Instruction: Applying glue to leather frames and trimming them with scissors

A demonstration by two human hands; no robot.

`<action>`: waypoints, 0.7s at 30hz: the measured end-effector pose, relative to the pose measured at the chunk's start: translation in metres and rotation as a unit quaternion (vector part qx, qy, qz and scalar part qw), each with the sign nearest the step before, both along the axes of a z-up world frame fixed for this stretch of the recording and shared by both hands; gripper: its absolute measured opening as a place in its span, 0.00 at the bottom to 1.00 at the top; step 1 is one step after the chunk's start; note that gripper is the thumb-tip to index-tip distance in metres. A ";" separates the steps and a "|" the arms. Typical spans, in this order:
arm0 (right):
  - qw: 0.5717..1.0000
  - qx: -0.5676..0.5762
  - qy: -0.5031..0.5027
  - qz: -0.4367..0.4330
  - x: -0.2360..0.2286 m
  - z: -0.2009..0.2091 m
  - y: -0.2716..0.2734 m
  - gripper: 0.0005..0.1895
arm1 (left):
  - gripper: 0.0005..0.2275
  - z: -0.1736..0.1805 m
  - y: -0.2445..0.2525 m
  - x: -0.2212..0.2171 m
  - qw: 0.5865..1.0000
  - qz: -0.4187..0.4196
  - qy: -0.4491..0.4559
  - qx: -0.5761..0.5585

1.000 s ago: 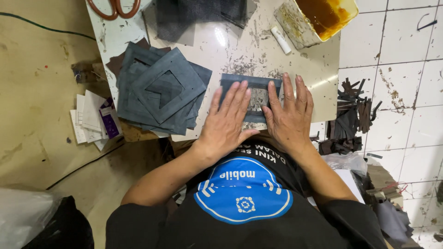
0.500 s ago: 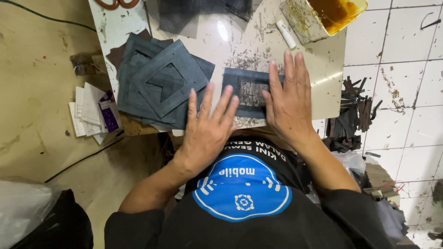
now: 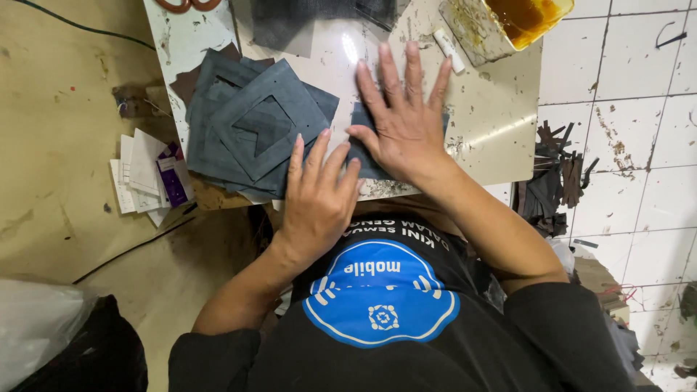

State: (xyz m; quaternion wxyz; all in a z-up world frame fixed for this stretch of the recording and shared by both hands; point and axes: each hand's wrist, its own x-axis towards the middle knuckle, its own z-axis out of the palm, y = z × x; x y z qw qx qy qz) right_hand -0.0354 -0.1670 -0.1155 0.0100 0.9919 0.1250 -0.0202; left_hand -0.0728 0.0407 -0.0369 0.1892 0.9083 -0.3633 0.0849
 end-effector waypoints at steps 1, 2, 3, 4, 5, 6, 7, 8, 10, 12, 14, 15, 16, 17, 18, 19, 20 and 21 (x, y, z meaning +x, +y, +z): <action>1.000 0.000 0.000 -0.001 0.002 0.002 0.009 0.47 | 0.10 0.005 -0.002 0.002 1.000 -0.001 0.000 0.000; 1.000 0.000 -0.030 -0.006 0.005 0.004 0.017 0.49 | 0.05 0.009 -0.003 0.003 0.999 0.004 0.003 -0.045; 0.998 0.000 -0.059 -0.012 0.007 0.005 0.025 0.51 | 0.03 0.014 -0.005 0.005 0.996 0.007 0.005 -0.090; 0.998 0.000 -0.058 -0.014 0.011 0.021 0.032 0.51 | 0.03 0.016 -0.006 0.005 0.996 0.006 0.006 -0.090; 0.996 0.033 0.072 -0.032 0.017 0.038 0.038 0.51 | 0.04 0.019 -0.008 0.007 0.994 0.004 0.011 -0.110; 0.976 0.066 0.201 -0.051 0.022 0.056 0.043 0.51 | 0.04 0.022 -0.010 0.008 0.991 0.002 0.017 -0.131; 0.976 0.065 0.199 -0.053 0.021 0.048 0.038 0.51 | 0.04 0.023 -0.012 0.009 0.991 0.000 0.015 -0.132; 0.979 0.115 0.168 -0.027 0.020 0.041 0.033 0.46 | 0.03 0.024 -0.014 0.010 0.990 -0.003 0.027 -0.137; 0.978 0.163 0.130 -0.002 0.015 0.029 0.021 0.41 | 0.02 0.022 -0.017 0.012 0.989 -0.010 0.032 -0.143; 0.981 0.191 0.010 0.013 0.005 0.019 0.007 0.43 | 0.02 0.019 -0.018 0.012 0.990 -0.001 0.048 -0.131; 0.993 0.119 0.020 0.013 0.000 0.007 -0.008 0.44 | 0.06 0.008 -0.019 0.014 0.991 -0.001 0.062 -0.122; 0.998 0.048 0.030 0.010 -0.006 0.002 -0.014 0.45 | 0.09 0.003 -0.019 0.013 0.991 -0.004 0.078 -0.112; 0.998 0.049 0.032 0.009 -0.004 0.014 -0.011 0.45 | 0.09 0.000 -0.022 0.013 0.990 -0.005 0.080 -0.112; 0.990 0.095 0.103 0.000 0.002 0.029 -0.009 0.45 | 0.13 -0.003 -0.026 0.016 0.992 0.013 0.091 -0.088; 0.975 0.140 0.172 -0.009 0.008 0.044 -0.007 0.45 | 0.16 -0.005 -0.030 0.019 0.992 0.030 0.103 -0.063; 0.976 0.139 0.168 -0.009 0.007 0.042 -0.014 0.45 | 0.16 -0.009 -0.035 0.025 0.993 0.029 0.098 -0.065; 0.952 0.273 0.133 -0.023 0.007 0.039 -0.019 0.47 | 0.20 -0.014 -0.038 0.030 0.994 0.042 0.097 -0.040; 0.910 0.401 0.102 -0.031 0.006 0.036 -0.024 0.49 | 0.23 -0.019 -0.041 0.033 0.993 0.060 0.100 -0.014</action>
